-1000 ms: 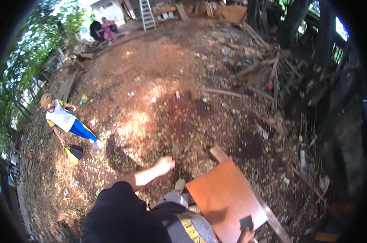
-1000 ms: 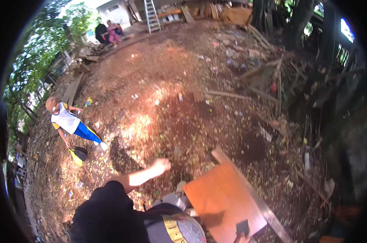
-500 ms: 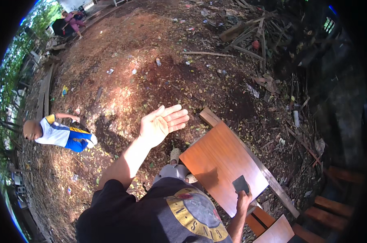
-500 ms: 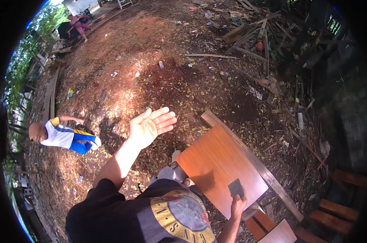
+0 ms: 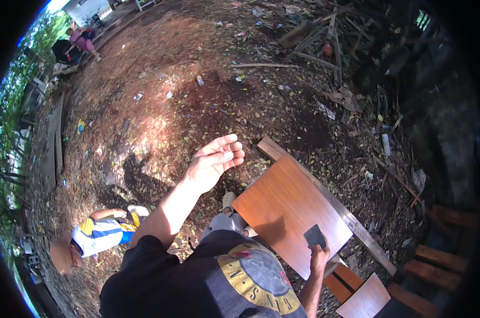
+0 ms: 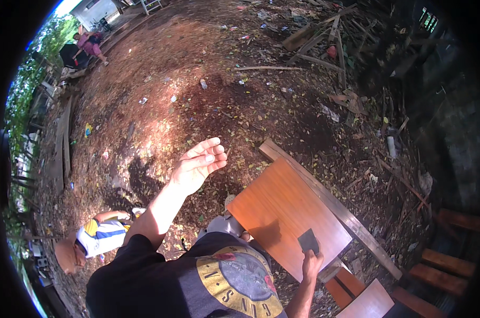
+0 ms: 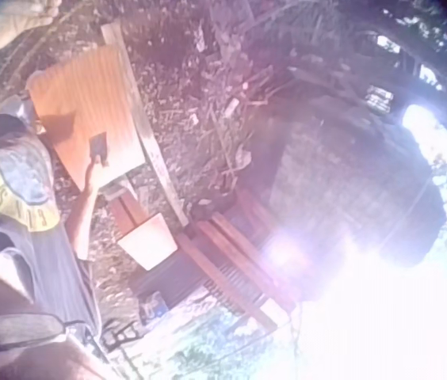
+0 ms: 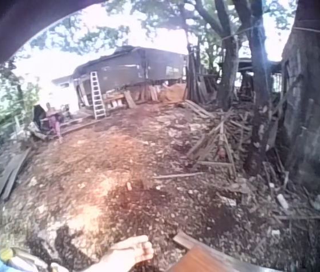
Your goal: The person unfolds a sanding sheet and sands a flat wooden board placed on a makeshift stand outdoors. They repeatedly rub the sandpaper across the board's surface, flip the board, and continue sanding the opposite side.
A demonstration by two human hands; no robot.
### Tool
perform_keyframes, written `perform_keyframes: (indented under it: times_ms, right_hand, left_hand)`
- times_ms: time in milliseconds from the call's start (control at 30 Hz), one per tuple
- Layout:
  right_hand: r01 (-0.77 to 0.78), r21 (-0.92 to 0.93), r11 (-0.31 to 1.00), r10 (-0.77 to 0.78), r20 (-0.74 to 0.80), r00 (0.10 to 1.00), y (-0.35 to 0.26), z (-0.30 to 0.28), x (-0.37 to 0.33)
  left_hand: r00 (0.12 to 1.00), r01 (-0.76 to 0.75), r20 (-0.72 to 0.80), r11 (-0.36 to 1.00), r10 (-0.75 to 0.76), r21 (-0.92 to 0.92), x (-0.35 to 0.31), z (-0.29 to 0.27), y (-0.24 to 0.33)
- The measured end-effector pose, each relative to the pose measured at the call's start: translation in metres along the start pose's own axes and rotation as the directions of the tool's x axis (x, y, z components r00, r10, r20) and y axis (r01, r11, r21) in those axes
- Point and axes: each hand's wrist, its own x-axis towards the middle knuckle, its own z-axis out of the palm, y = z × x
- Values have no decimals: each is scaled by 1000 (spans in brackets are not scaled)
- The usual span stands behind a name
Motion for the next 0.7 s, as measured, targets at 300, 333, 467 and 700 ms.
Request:
perform_keyframes:
  times_ms: [300,333,467,700]
  right_hand:
    - [22,-77,997,-24,-18,1000,16,-5,1]
    - [18,-76,997,-20,-22,1000,21,-5,0]
    - [-35,-47,998,34,-29,999,10,-1,-3]
    - [35,-50,998,-37,-32,999,8,3,0]
  left_hand:
    - [998,4,-62,1000,-3,11,5,3,-13]
    - [995,0,-99,1000,2,30,5,3,-14]
    - [982,-18,-185,998,29,60,5,-8,-18]
    - [899,45,-389,840,202,541,13,-62,-34]
